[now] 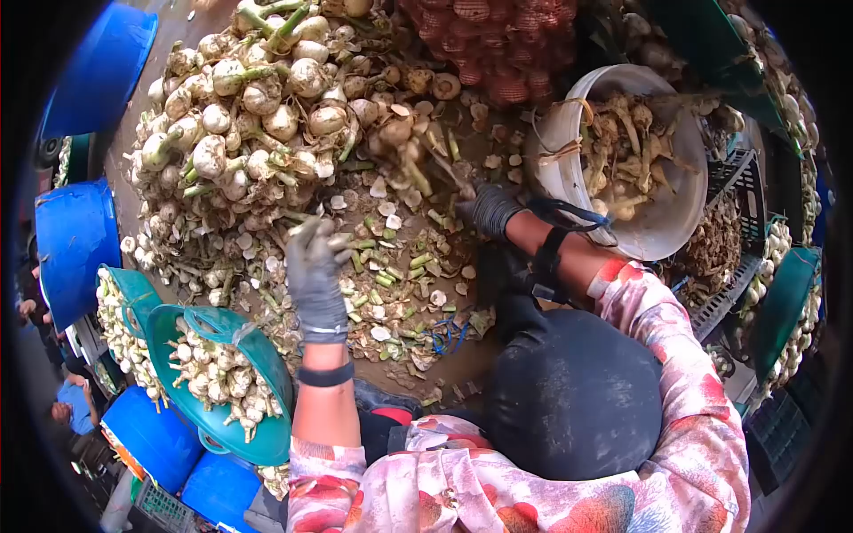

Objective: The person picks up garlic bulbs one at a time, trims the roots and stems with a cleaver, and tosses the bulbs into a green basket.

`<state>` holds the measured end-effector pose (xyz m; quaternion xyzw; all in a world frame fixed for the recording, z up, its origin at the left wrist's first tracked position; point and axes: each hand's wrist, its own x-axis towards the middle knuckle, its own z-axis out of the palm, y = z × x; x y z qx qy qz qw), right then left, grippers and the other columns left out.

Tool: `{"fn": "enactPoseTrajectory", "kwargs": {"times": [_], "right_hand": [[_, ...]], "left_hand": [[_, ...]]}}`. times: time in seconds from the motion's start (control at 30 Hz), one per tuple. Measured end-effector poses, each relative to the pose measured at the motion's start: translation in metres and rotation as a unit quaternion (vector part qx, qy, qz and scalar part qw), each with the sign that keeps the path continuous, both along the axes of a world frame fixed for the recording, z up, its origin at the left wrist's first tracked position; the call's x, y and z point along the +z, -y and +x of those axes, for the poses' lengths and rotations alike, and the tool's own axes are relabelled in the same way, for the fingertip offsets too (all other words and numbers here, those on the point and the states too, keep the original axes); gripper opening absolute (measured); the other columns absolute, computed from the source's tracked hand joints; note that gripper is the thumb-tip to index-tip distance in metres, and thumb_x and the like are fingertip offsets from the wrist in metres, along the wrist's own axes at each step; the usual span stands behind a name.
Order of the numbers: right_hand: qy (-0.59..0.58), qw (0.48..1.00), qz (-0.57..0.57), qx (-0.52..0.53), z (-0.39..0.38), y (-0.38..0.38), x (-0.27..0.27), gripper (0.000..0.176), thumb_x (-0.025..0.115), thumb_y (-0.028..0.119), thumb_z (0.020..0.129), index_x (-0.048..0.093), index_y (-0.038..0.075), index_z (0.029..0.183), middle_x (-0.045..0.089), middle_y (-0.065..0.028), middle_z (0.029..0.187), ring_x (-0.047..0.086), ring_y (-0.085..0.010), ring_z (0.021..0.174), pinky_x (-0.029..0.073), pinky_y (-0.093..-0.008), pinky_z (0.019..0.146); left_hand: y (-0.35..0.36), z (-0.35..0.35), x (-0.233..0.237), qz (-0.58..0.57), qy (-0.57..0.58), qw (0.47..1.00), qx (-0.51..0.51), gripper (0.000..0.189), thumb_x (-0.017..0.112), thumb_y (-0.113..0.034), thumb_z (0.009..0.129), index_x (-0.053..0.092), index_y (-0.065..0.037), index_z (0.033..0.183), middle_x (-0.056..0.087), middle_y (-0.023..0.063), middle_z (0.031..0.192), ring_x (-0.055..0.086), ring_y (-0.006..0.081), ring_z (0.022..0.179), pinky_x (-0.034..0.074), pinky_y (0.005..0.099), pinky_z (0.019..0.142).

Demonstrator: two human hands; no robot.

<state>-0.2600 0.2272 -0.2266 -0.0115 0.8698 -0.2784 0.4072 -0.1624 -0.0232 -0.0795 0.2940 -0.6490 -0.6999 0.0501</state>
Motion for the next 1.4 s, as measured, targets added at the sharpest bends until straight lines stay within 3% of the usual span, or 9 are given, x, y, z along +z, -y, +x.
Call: {"fn": "enactPoseTrajectory", "kwargs": {"times": [0.07,0.17,0.3,0.57,0.8,0.87,0.97,1.17,1.4], "right_hand": [[-0.007,0.997,-0.017,0.081,0.015,-0.001,0.019,0.048,0.064,0.043,0.079,0.062,0.004,0.107,0.066,-0.0215,0.089,0.065,-0.0369,0.083,0.05,-0.0433,0.076],[-0.066,0.97,0.013,0.232,0.026,-0.015,0.05,0.05,0.065,0.04,0.08,0.058,0.005,0.114,0.066,-0.0198,0.089,0.065,-0.0364,0.083,0.051,-0.0431,0.077],[-0.086,0.993,-0.007,0.083,0.04,-0.039,0.037,0.051,0.065,0.046,0.079,0.058,0.005,0.109,0.065,-0.0234,0.087,0.063,-0.0369,0.086,0.049,-0.0443,0.081],[-0.121,0.982,-0.138,-0.042,0.037,-0.03,0.065,0.042,0.067,0.036,0.083,0.058,0.005,0.111,0.065,-0.0204,0.088,0.065,-0.0363,0.087,0.05,-0.0423,0.076],[-0.161,0.95,-0.162,0.211,0.029,0.001,0.115,0.031,0.065,0.026,0.078,0.06,0.012,0.105,0.065,-0.0166,0.086,0.063,-0.0373,0.082,0.05,-0.0443,0.071],[-0.155,0.945,-0.149,0.246,0.031,0.01,0.127,0.029,0.065,0.025,0.078,0.06,0.014,0.104,0.065,-0.0155,0.084,0.063,-0.0372,0.08,0.05,-0.045,0.069],[-0.158,0.94,-0.133,0.272,0.038,0.013,0.124,0.026,0.064,0.024,0.077,0.06,0.016,0.101,0.065,-0.015,0.081,0.063,-0.0371,0.079,0.05,-0.0458,0.068],[-0.177,0.939,-0.141,0.26,0.049,0.011,0.102,0.026,0.065,0.021,0.074,0.06,0.014,0.099,0.064,-0.0159,0.082,0.063,-0.0377,0.079,0.05,-0.0448,0.067],[-0.168,0.956,-0.124,0.208,0.057,0.003,0.067,0.031,0.065,0.02,0.072,0.061,0.013,0.102,0.065,-0.0176,0.084,0.063,-0.0379,0.081,0.05,-0.0441,0.07]], "left_hand": [[0.004,-0.025,-0.046,-0.267,-0.013,0.945,-0.187,0.034,0.055,-0.017,0.092,0.053,0.003,0.119,0.06,0.0148,0.111,0.061,0.0202,0.092,0.052,0.0286,0.08],[-0.01,-0.067,-0.075,-0.397,0.089,0.894,-0.187,0.042,0.065,-0.023,0.083,0.054,-0.002,0.118,0.058,0.023,0.112,0.058,0.0346,0.102,0.046,0.0394,0.091],[-0.023,-0.083,-0.112,-0.519,0.198,0.782,-0.282,0.064,0.076,-0.036,0.071,0.051,-0.002,0.119,0.056,0.0254,0.113,0.054,0.0402,0.108,0.043,0.0458,0.094],[-0.012,-0.079,-0.127,-0.407,0.152,0.864,-0.256,0.061,0.081,-0.028,0.066,0.056,0.001,0.113,0.062,0.0247,0.103,0.059,0.0356,0.101,0.046,0.0397,0.093],[-0.007,-0.009,-0.102,-0.446,-0.075,0.804,-0.386,0.044,0.061,-0.023,0.088,0.045,-0.006,0.125,0.061,0.0086,0.114,0.062,0.0224,0.094,0.049,0.0369,0.089],[-0.018,0.007,-0.099,-0.18,-0.073,0.944,-0.268,0.056,0.065,-0.018,0.087,0.032,-0.007,0.131,0.06,0.0107,0.109,0.062,0.0212,0.098,0.052,0.0364,0.082],[-0.021,0.016,-0.068,-0.162,-0.016,0.939,-0.304,0.049,0.053,-0.013,0.094,0.029,-0.005,0.137,0.051,0.0138,0.124,0.054,0.026,0.111,0.046,0.0398,0.097],[-0.032,0.033,-0.078,0.076,-0.025,0.983,-0.166,0.04,0.062,-0.011,0.087,0.039,-0.007,0.12,0.054,0.0107,0.113,0.057,0.0239,0.102,0.051,0.0393,0.088],[-0.043,0.036,-0.057,-0.215,-0.005,0.969,-0.124,0.05,0.071,-0.02,0.08,0.041,-0.005,0.118,0.053,0.0118,0.11,0.054,0.0243,0.102,0.046,0.0405,0.092]]}}
